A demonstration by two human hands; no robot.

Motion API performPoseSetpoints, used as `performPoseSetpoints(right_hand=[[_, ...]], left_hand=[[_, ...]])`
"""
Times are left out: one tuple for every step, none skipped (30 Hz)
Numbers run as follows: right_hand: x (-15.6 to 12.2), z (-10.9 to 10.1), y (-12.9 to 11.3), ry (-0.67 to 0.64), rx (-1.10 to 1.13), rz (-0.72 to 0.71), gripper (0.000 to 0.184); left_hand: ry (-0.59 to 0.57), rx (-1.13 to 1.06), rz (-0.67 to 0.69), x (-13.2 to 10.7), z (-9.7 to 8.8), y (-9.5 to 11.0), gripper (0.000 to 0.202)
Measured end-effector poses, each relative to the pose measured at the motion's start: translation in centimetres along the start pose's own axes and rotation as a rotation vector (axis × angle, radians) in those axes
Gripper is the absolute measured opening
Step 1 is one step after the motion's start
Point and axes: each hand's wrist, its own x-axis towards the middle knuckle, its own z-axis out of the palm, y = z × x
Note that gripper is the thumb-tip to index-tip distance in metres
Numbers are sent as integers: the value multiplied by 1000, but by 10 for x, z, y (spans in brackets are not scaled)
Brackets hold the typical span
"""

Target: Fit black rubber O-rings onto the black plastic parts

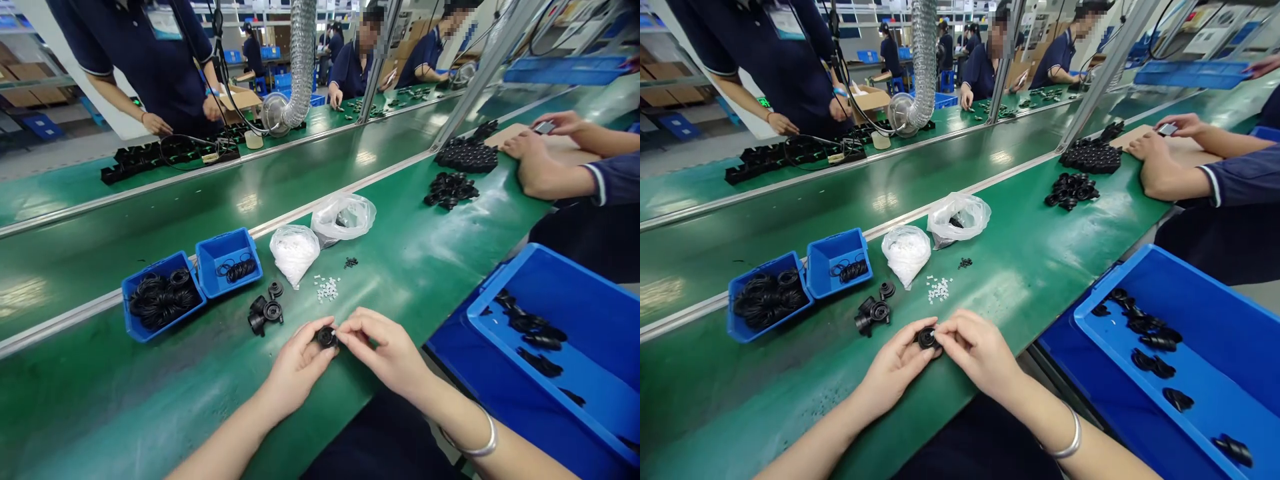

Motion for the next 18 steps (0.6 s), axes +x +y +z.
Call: performPoseSetpoints(right_hand=[[-3, 3, -1, -12, -60, -71, 10], [-6, 6, -2, -16, -130, -137, 10], [-8, 9, -2, -11, -208, -192, 10], [-10, 11, -2, -5, -287, -234, 10], [-11, 13, -2, 4, -358, -264, 10], [-12, 15, -2, 11, -414, -286, 9], [-12, 16, -2, 17, -456, -305, 10], [-12, 17, -3, 21, -487, -320, 10], [-12, 18, -3, 22, -511, -334, 11], [-12, 18, -4, 22, -534, -346, 12], [-12, 18, -4, 20, -560, -359, 14], [-13, 19, -4, 16, -588, -370, 15], [-13, 19, -4, 10, -615, -380, 16], [-14, 19, -4, -1, -638, -389, 16], [-14, 19, -4, -18, -653, -398, 16], [-15, 19, -4, -38, -662, -410, 16], [-15, 19, -4, -57, -668, -421, 15], [-14, 18, -5, -75, -672, -433, 15]], left_hand=[[1, 39, 23, 0, 0, -2, 42], [5, 66, 38, 0, -1, -4, 42], [7, 87, 48, -1, -1, -6, 41], [10, 108, 56, -1, -2, -7, 42], [15, 131, 65, -2, -2, -8, 42], [17, 160, 75, -2, -3, -8, 42], [19, 193, 86, -2, -3, -9, 43], [22, 228, 98, -3, -3, -9, 44], [22, 262, 107, -3, -4, -10, 45], [25, 296, 114, -4, -4, -10, 47], [27, 330, 118, -4, -5, -11, 48], [31, 364, 120, -4, -5, -11, 49], [37, 395, 121, -4, -5, -11, 50], [42, 423, 125, -5, -6, -11, 51], [46, 450, 132, -5, -6, -12, 52], [47, 478, 142, -5, -6, -12, 53], [47, 508, 154, -5, -7, -11, 53], [45, 536, 166, -4, -7, -11, 53]])
